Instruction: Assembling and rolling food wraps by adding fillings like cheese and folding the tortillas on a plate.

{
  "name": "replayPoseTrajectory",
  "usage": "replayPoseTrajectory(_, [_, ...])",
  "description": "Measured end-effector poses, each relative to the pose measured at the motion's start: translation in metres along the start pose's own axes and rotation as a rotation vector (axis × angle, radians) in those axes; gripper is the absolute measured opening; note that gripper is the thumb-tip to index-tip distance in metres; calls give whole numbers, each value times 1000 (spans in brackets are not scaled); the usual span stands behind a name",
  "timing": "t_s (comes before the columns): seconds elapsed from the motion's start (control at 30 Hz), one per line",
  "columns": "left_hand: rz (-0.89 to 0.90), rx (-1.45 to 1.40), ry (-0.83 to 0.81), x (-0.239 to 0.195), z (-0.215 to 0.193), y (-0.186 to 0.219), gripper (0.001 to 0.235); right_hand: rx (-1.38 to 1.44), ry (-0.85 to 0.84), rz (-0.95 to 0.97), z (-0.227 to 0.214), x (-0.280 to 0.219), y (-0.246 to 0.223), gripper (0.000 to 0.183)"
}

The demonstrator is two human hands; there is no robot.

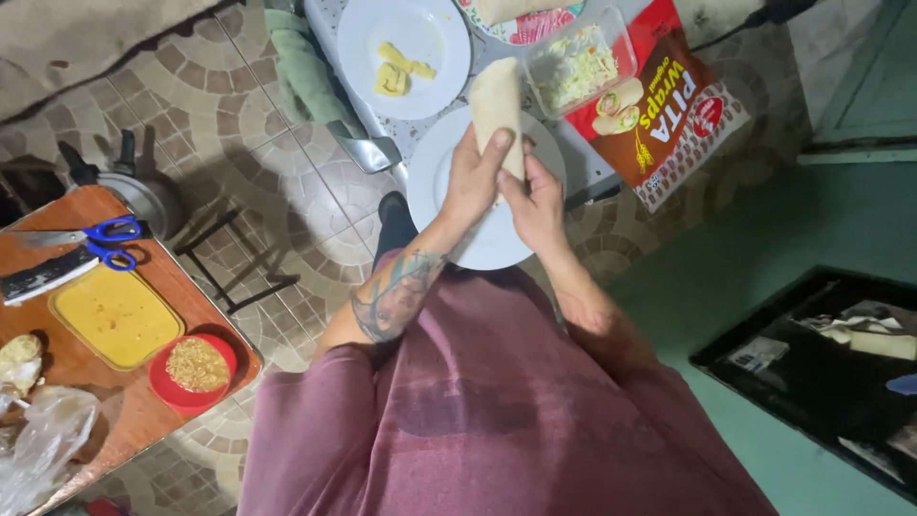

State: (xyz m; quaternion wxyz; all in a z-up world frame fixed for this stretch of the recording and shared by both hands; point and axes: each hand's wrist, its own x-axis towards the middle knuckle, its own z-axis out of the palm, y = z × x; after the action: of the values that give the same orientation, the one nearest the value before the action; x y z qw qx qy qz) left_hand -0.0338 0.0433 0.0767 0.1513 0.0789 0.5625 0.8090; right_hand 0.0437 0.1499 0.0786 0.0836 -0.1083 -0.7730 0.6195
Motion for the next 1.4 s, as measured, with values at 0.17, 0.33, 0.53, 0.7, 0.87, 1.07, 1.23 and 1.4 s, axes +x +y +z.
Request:
replayPoseTrajectory(0.17, [-108, -286, 74, -1, -19, 5, 40, -116, 4, 139, 19, 9, 9, 31])
replayPoseTrajectory(0.33, [-219, -576, 269, 4, -43, 0, 44, -270, -414, -54, 8, 34, -35, 44])
replayPoseTrajectory(0.53, [-272, -679, 204, -3, -90, 26, 45, -843, -268, -497, -80, 171, -34, 37])
replayPoseTrajectory(0.7, [-154, -749, 303, -48, -99, 17, 45, -1121, -465, -710, -85, 264, 5, 56])
replayPoseTrajectory(0.87, [20, -824, 390, -98, -56, 10, 51, -1209, -539, -957, -74, 294, 32, 61])
replayPoseTrajectory(1.07, [65, -807, 513, -132, -11, -12, 46, -1265, -492, -1071, -81, 297, 49, 46])
replayPoseTrajectory(1.23, [73, -828, 512, -132, 5, -19, 49, -1285, -645, -817, -75, 295, 58, 44])
replayPoseTrajectory(1.4, [93, -889, 497, -122, 9, -19, 48, -1194, -648, -847, -79, 295, 55, 39])
